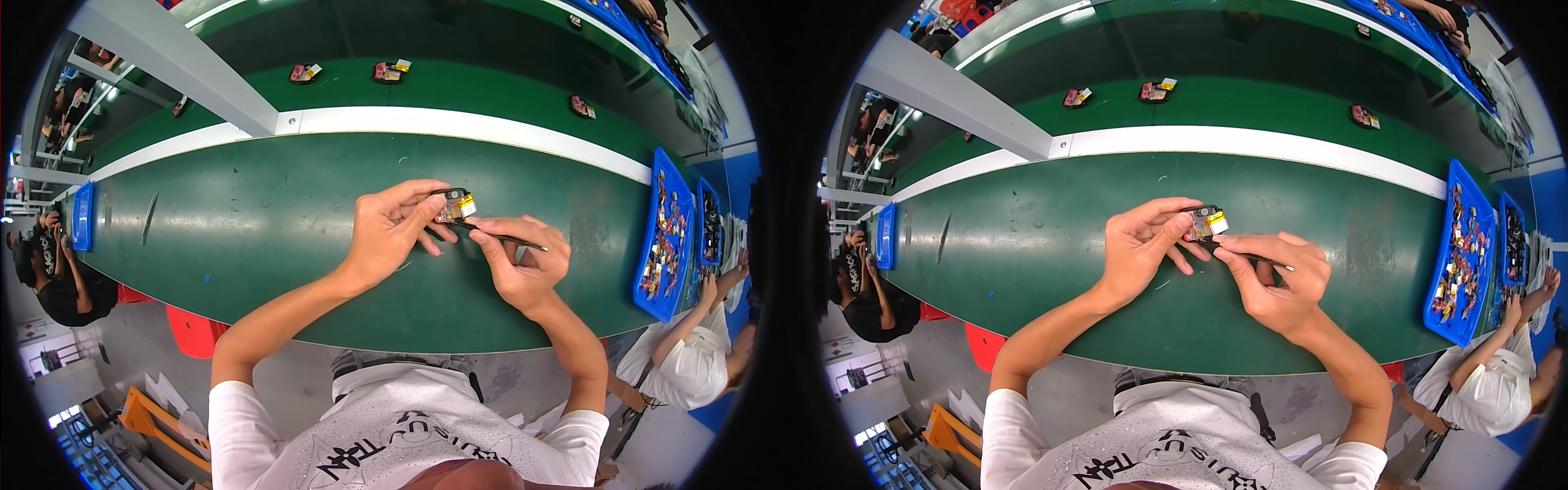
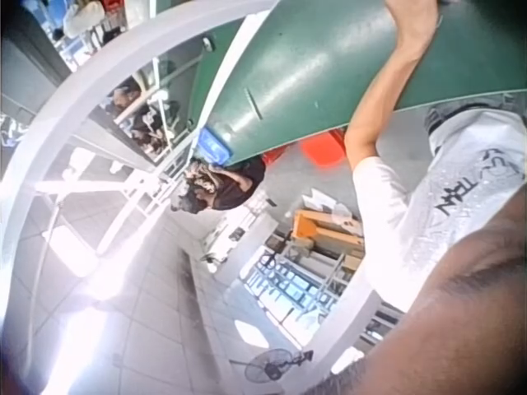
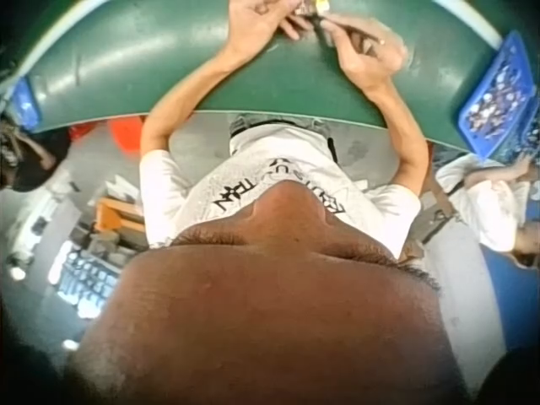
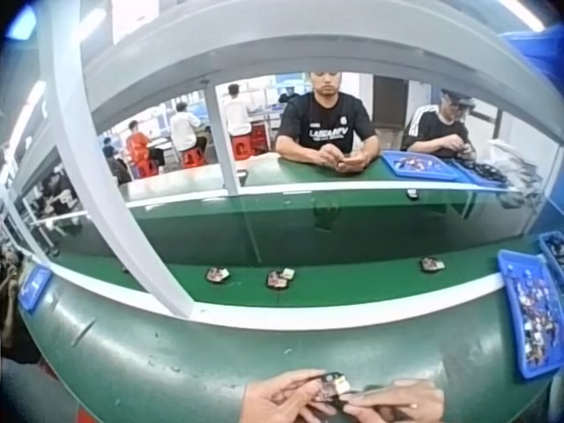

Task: Assembling small electronic components using tweezers on a production line.

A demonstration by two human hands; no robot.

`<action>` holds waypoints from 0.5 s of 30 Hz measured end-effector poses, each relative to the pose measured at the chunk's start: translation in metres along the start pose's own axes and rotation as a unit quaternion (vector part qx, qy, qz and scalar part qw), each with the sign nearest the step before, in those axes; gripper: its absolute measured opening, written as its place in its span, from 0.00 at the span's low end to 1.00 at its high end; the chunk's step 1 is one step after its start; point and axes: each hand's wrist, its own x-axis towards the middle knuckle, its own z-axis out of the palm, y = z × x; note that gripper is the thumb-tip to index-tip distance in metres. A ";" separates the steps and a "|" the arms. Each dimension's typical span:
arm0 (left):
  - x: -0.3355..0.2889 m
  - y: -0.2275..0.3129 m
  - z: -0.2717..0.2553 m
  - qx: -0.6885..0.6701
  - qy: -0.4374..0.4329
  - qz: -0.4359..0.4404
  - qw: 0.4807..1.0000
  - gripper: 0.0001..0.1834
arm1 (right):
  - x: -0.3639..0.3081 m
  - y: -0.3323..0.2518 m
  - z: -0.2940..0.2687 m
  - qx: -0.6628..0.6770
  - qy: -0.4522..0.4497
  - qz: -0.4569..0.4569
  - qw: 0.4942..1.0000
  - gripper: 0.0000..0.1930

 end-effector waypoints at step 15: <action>0.003 0.002 -0.005 0.045 -0.011 0.015 0.999 0.15 | -0.002 -0.004 0.002 0.008 0.003 0.042 0.999 0.09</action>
